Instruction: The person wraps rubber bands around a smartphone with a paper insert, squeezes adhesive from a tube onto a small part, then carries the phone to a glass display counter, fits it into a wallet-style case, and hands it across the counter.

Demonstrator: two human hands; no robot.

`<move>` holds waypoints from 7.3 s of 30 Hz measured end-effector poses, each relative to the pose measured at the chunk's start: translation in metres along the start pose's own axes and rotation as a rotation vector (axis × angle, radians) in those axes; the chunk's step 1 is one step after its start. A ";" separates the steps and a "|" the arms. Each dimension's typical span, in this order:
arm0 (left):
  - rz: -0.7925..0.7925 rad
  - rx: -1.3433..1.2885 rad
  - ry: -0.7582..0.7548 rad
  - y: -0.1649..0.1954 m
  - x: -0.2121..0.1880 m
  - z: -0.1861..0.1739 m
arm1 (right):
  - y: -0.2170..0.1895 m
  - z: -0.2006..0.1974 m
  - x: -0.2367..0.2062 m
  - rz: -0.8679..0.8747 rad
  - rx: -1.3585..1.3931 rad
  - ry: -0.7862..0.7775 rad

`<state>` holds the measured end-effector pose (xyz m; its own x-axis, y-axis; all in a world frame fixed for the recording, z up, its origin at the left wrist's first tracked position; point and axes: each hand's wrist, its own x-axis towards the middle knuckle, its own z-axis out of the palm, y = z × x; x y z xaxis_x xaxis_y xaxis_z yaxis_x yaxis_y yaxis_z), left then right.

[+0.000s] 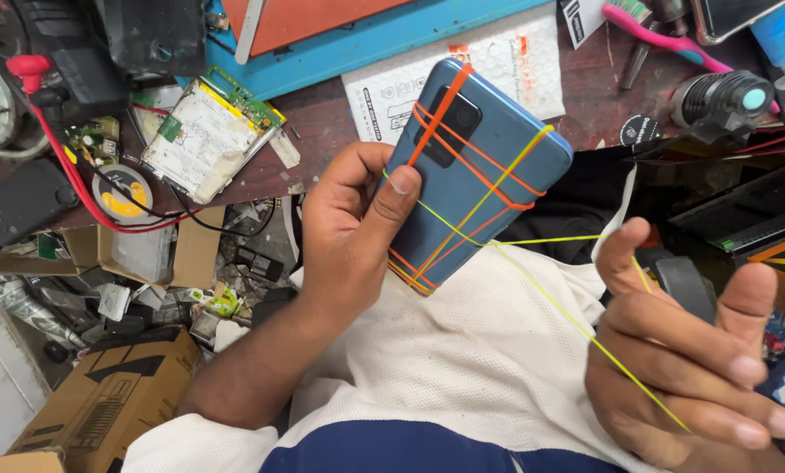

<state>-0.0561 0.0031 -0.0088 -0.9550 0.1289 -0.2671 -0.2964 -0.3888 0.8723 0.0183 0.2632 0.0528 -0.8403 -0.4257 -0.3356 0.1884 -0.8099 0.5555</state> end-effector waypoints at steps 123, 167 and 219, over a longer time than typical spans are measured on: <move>0.054 0.945 -0.498 0.026 0.048 0.048 | -0.059 0.008 0.042 -0.158 -2.874 -0.804; 0.019 0.459 -0.210 0.003 0.000 0.060 | -0.038 -0.014 0.024 -0.325 -2.244 0.097; -0.284 0.311 -0.106 -0.101 0.087 0.083 | -0.046 -0.036 0.029 -0.269 -1.609 0.103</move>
<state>-0.1090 0.1295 -0.0859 -0.8247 0.2907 -0.4852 -0.5153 -0.0328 0.8564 0.0035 0.2740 -0.0100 -0.9115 -0.1814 -0.3690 0.4112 -0.3944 -0.8218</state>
